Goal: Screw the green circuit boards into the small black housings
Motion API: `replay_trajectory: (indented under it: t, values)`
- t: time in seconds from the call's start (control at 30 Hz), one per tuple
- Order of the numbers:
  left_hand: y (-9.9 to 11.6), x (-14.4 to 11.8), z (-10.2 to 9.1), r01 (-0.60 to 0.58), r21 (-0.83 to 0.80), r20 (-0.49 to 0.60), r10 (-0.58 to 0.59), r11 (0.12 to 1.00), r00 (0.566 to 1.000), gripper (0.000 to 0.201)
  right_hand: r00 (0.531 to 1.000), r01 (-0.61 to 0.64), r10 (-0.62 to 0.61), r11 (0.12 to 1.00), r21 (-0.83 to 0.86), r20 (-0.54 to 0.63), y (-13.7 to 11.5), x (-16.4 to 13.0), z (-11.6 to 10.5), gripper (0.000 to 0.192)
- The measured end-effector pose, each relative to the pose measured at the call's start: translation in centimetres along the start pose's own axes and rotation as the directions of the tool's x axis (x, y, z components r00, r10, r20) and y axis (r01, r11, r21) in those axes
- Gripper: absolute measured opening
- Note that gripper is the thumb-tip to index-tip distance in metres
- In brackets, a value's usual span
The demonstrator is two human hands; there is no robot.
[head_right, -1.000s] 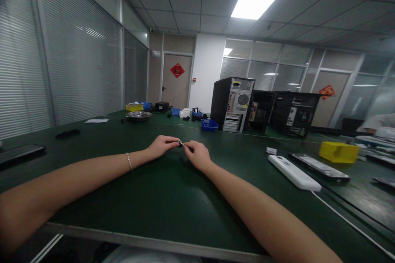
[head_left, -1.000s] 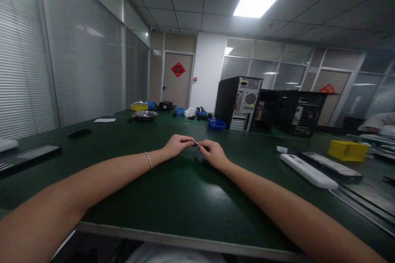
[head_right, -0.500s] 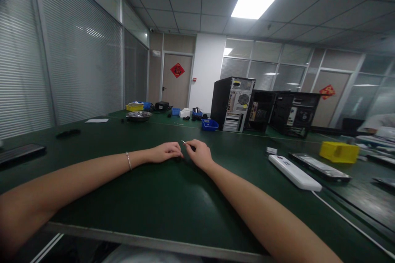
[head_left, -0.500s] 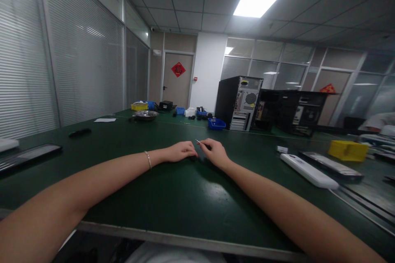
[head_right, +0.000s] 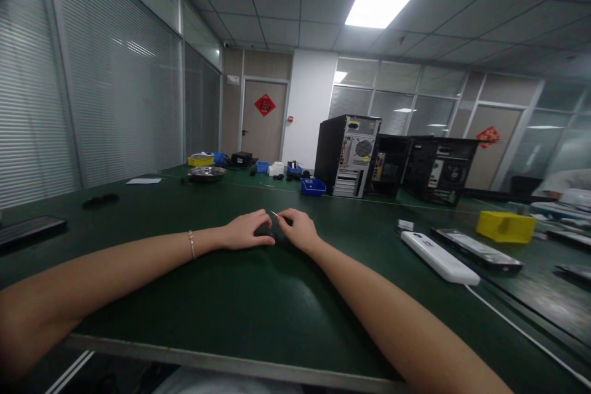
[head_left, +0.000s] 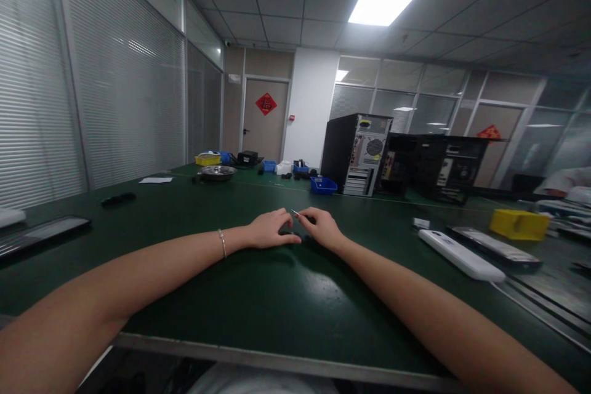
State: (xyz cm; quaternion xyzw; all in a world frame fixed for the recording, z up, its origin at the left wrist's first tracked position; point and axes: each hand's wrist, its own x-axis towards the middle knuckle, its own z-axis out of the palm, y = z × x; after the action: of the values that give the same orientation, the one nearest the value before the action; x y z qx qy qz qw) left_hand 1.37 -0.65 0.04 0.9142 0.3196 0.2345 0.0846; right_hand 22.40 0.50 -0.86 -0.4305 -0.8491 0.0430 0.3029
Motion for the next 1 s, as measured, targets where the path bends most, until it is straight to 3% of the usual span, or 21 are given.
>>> replay_trajectory:
  t: [0.33,0.6,0.8,1.0]
  values:
    - [-1.1,0.0,-0.6,-0.006,-0.007,0.067,0.007,1.000,0.998,0.024,0.957,0.113,-0.116,0.993,0.026,0.266,0.3,0.1,-1.1,0.023]
    - [-2.1,-0.2,-0.9,0.014,-0.158,0.048,-0.007,0.987,0.999,0.031,0.925,0.163,-0.165,0.986,0.036,0.342,-0.3,0.0,-1.9,0.021]
    - [-2.5,0.0,-0.7,0.031,-0.254,0.045,-0.020,0.967,0.999,0.028,0.938,0.158,-0.164,0.986,0.044,0.304,-0.1,-0.1,-1.5,0.019]
    - [-2.6,0.2,-0.2,0.002,-0.380,0.042,0.015,0.925,0.999,0.031,0.989,0.101,-0.099,0.995,-0.013,0.109,0.2,-0.3,-0.7,0.021]
